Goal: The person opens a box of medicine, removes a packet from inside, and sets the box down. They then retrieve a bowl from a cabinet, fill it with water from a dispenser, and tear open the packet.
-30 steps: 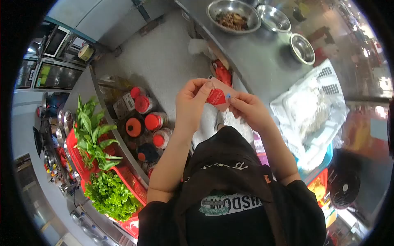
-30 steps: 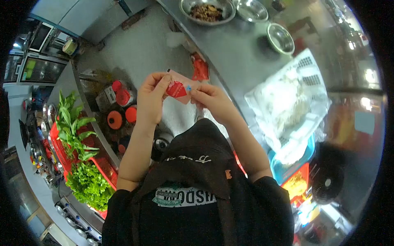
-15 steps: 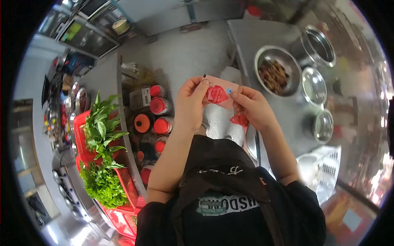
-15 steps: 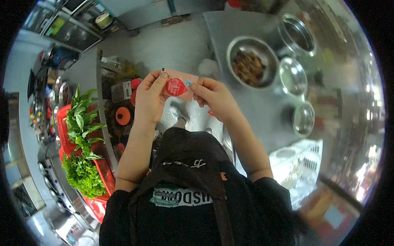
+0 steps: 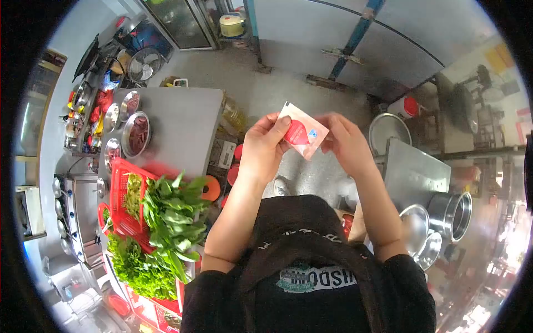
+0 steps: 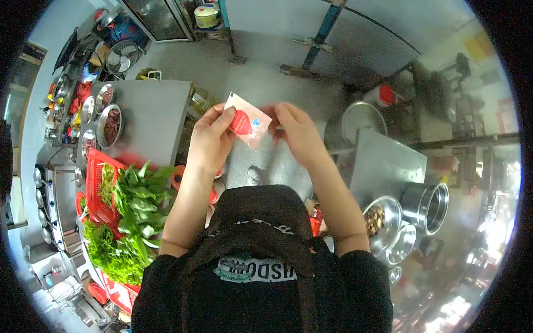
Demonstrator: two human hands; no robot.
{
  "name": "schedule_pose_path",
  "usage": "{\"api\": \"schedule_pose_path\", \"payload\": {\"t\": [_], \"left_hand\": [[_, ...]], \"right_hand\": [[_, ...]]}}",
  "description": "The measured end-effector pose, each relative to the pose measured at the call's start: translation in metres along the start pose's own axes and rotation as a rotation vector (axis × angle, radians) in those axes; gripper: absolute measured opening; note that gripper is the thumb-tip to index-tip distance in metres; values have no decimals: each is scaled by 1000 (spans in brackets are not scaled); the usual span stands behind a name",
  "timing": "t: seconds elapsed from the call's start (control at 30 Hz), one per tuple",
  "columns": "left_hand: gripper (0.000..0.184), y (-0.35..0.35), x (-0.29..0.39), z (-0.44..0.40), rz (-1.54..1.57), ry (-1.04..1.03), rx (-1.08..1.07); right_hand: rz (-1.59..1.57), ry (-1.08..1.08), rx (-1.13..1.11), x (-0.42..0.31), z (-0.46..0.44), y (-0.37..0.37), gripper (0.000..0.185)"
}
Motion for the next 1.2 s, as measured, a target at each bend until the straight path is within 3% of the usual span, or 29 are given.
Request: {"api": "schedule_pose_path", "payload": {"t": [0.13, 0.23, 0.27, 0.37, 0.4, 0.53, 0.63, 0.7, 0.87, 1.07, 1.2], "left_hand": [[21, -13, 16, -57, 248, 188, -9], [22, -12, 13, -103, 709, 332, -296], [26, -11, 15, -122, 782, 328, -342], [28, 7, 36, -178, 367, 245, -116], [32, 21, 40, -202, 238, 223, -45], [42, 57, 79, -291, 388, -2, 141], [41, 56, 120, -337, 201, -176, 123], [30, 54, 140, -364, 91, -215, 206], [24, 95, 177, -411, 109, -261, 398], [20, 167, 229, -459, 159, -345, 487], [19, 222, 295, -503, -46, -468, 552]], "right_hand": [[172, 125, -90, -60, -82, -37, 30], [258, 147, -304, -80, -145, -58, 24], [147, 96, -298, -80, -169, -59, 18], [248, 76, -310, -107, -235, -55, 14], [370, 225, -286, -124, -258, -55, 14], [527, 299, -242, -168, -351, -40, 17], [611, 243, -320, -196, -405, -47, 16], [669, 322, -384, -212, -438, -59, 16], [586, 239, -615, -218, -521, -115, 15], [656, 191, -747, -217, -608, -196, 15], [667, 150, -775, -218, -682, -261, 15]]}}
Point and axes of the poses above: each hand's wrist, its own z-axis away from the middle knuckle, its own y-axis out of the back of the hand, x = y × z, the point moved 9 cm from there along -z, towards the middle knuckle, and after that the axes turned 5 degrees about -y, right-handed, at the moved point
